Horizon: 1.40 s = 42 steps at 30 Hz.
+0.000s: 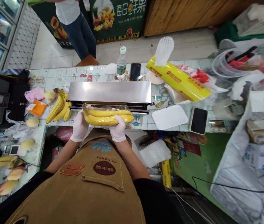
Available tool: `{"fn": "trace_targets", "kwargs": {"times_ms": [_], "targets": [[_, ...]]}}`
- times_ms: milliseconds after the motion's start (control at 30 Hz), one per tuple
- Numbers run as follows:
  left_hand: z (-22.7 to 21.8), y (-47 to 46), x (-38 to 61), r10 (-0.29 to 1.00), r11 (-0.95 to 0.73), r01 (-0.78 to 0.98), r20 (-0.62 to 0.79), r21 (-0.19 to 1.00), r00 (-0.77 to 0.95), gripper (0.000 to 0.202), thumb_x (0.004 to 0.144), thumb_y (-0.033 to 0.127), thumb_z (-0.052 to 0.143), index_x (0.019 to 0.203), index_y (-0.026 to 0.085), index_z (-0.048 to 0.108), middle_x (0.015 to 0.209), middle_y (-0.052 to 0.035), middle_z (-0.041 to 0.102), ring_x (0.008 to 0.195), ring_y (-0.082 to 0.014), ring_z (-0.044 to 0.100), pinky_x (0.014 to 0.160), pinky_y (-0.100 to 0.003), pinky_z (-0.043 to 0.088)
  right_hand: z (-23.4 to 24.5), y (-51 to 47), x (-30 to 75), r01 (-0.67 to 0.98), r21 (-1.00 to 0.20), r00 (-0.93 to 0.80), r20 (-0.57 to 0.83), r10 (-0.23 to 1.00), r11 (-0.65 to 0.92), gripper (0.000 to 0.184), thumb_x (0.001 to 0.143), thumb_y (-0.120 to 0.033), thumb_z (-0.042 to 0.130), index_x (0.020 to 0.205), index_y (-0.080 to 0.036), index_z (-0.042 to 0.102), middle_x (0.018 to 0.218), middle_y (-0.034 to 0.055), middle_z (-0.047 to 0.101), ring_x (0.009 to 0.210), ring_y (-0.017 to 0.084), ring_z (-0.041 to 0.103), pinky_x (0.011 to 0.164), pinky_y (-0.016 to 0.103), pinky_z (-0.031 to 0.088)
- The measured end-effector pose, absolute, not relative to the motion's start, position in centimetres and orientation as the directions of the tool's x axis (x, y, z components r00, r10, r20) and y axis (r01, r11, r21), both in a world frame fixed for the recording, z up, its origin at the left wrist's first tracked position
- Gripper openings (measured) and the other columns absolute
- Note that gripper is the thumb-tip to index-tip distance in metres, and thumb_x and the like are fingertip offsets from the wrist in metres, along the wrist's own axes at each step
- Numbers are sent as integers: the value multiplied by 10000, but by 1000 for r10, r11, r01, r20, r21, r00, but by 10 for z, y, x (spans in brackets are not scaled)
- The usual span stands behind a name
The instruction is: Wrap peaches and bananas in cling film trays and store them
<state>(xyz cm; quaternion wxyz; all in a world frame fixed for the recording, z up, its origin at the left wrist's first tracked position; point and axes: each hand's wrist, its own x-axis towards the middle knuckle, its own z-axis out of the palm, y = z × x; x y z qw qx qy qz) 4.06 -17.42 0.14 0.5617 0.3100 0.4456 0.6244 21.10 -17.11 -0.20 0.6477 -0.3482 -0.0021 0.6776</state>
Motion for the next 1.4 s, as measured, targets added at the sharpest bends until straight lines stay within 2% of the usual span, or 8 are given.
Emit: {"fn": "trace_targets", "kwargs": {"times_ms": [133, 233, 433, 567, 733, 900, 1067, 1400], "targets": [[11, -184, 62, 970, -112, -289, 42, 951, -240, 814, 890, 845, 663, 1520, 329, 647, 1625, -82, 602, 1618, -305, 435, 1327, -421, 386, 15, -170, 199, -842, -523, 118, -413, 903, -129, 598, 756, -296, 740, 1348, -300, 655, 1393, 9, 752, 1387, 288, 669, 1266, 532, 490], [19, -181, 69, 961, -145, -327, 54, 934, -271, 925, 800, 854, 759, 1568, 370, 583, 1647, -87, 579, 1600, -341, 461, 1277, -465, 460, 23, -175, 187, -792, -599, 115, -336, 935, -118, 669, 742, -332, 815, 1387, -333, 640, 1447, -1, 727, 1430, 278, 631, 1282, 545, 470], [44, -146, 50, 891, -101, -628, -211, 771, -402, 667, 954, 801, 624, 1407, 318, 704, 1401, -73, 756, 1309, -296, 731, 1145, -436, 594, 30, -189, 199, -679, -714, -91, -146, 985, -169, 865, 658, -675, 951, 1391, -303, 682, 1467, 83, 724, 1470, 329, 599, 1301, 566, 430], [53, -135, 38, 888, -107, -667, -230, 737, -397, 569, 950, 756, 675, 1308, 319, 745, 1280, -64, 794, 1151, -278, 792, 1079, -456, 637, 35, -177, 239, -600, -775, -129, -151, 980, -198, 803, 768, -890, 741, 1262, -258, 774, 1417, 124, 759, 1431, 356, 642, 1232, 555, 502], [60, -132, 44, 924, -181, -604, -77, 776, -375, 514, 897, 702, 784, 1210, 294, 775, 1208, -46, 805, 1237, -289, 758, 1128, -437, 606, 46, -148, 273, -324, -923, -173, -158, 972, -207, 533, 769, -638, 909, 1123, -244, 852, 1216, 99, 846, 1234, 329, 769, 1209, 554, 515], [66, -122, 51, 925, -206, -577, -35, 790, -379, 519, 872, 705, 803, 1148, 266, 792, 1164, -62, 812, 1253, -294, 750, 1125, -434, 605, 51, -140, 280, -67, -996, -97, -58, 994, -65, 461, 877, -647, 801, 1050, -231, 895, 1173, 103, 855, 1171, 333, 795, 1167, 561, 558], [71, -110, 56, 922, -164, -625, -106, 763, -372, 496, 904, 665, 786, 1163, 242, 785, 1151, -68, 812, 1201, -267, 770, 1117, -411, 602, 49, -140, 283, -64, -998, 4, 24, 1000, 24, 482, 921, -651, 764, 1158, -247, 880, 1258, 92, 831, 1242, 322, 778, 1210, 556, 549], [80, -85, 60, 917, -59, -710, -243, 702, -316, 433, 980, 642, 704, 1059, 227, 799, 1005, -44, 824, 902, -207, 805, 907, -342, 678, 71, -148, 314, 164, -902, -408, 307, 860, 400, 492, 1126, -462, 506, 1563, -279, 637, 1641, 87, 563, 1541, 265, 552, 1330, 499, 402]]}}
